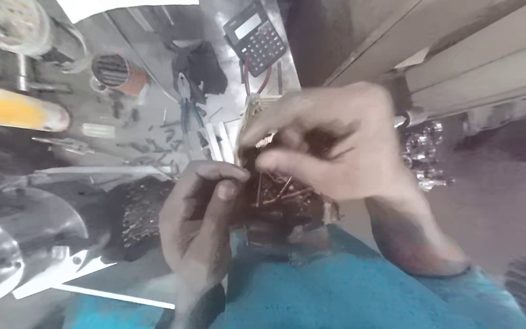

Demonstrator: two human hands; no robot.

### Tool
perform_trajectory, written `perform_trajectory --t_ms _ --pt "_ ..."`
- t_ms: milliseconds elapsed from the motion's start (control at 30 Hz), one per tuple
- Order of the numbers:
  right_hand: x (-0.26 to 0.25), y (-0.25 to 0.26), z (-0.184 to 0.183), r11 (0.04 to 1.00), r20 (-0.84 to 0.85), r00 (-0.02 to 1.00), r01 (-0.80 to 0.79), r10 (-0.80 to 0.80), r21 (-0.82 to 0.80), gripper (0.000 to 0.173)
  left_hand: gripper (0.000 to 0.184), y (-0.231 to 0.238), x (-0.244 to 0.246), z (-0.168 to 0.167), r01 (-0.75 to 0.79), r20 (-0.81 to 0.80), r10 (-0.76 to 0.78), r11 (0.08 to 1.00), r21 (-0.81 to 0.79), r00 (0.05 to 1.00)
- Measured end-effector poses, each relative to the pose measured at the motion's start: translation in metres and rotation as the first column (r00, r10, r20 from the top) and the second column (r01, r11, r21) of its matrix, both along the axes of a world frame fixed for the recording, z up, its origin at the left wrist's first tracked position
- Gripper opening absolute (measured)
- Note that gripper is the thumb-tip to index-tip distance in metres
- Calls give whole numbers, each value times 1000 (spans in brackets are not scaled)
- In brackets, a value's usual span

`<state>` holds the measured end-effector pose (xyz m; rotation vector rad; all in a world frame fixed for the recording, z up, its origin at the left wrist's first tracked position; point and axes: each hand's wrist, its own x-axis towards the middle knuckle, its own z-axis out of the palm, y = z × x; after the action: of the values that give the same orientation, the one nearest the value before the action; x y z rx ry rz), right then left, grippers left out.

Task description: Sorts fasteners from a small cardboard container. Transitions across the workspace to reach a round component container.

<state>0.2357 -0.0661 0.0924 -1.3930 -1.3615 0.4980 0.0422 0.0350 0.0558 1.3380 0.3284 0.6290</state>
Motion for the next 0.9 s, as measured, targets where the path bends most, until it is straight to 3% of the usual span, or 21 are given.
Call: perform_trajectory --t_ms 100,200,267,333,400,467,533,600,700,767,833,900 --pt "35 -35 8 952 96 965 255 -242 -166 16 16 6 -4 -7 -2 34 5 997 -74 999" --pt "47 -69 8 839 260 911 400 -320 -369 21 12 8 -5 -16 -3 48 11 985 -171 999" --pt "39 -79 7 806 369 892 412 -260 -426 24 12 7 -3 -19 -36 5 37 991 -129 999" --pt "27 -77 2 807 510 843 416 -170 -419 27 5 1 2 -16 -118 -85 119 993 16 989" --pt "14 -67 -6 774 623 774 460 -111 -434 27 17 -5 7 -13 -143 -145 169 974 176 975" --pt "1 -54 -16 632 710 704 559 -20 -537 26 30 -10 11 -14 -146 -182 201 950 276 963" --pt "-8 -40 -27 462 751 655 644 78 -609 22 29 -13 13 -20 -171 -208 248 928 331 946" --pt "-12 -29 -33 384 769 625 683 133 -621 13 25 -15 12 -25 -195 -210 278 918 346 937" --pt "-10 -16 -28 316 700 694 635 168 -705 10 24 -16 12 -30 -238 -163 298 921 309 941" --pt "-18 -14 -34 381 696 711 619 100 -687 16 25 -16 14 -32 -259 -146 306 926 275 941" --pt "-40 -14 -45 529 711 703 597 17 -603 19 25 -17 16 -33 -268 -135 308 930 250 942" --pt "-58 -12 -45 625 638 770 490 17 -608 42 24 -17 17 -34 -271 -136 311 930 248 941"
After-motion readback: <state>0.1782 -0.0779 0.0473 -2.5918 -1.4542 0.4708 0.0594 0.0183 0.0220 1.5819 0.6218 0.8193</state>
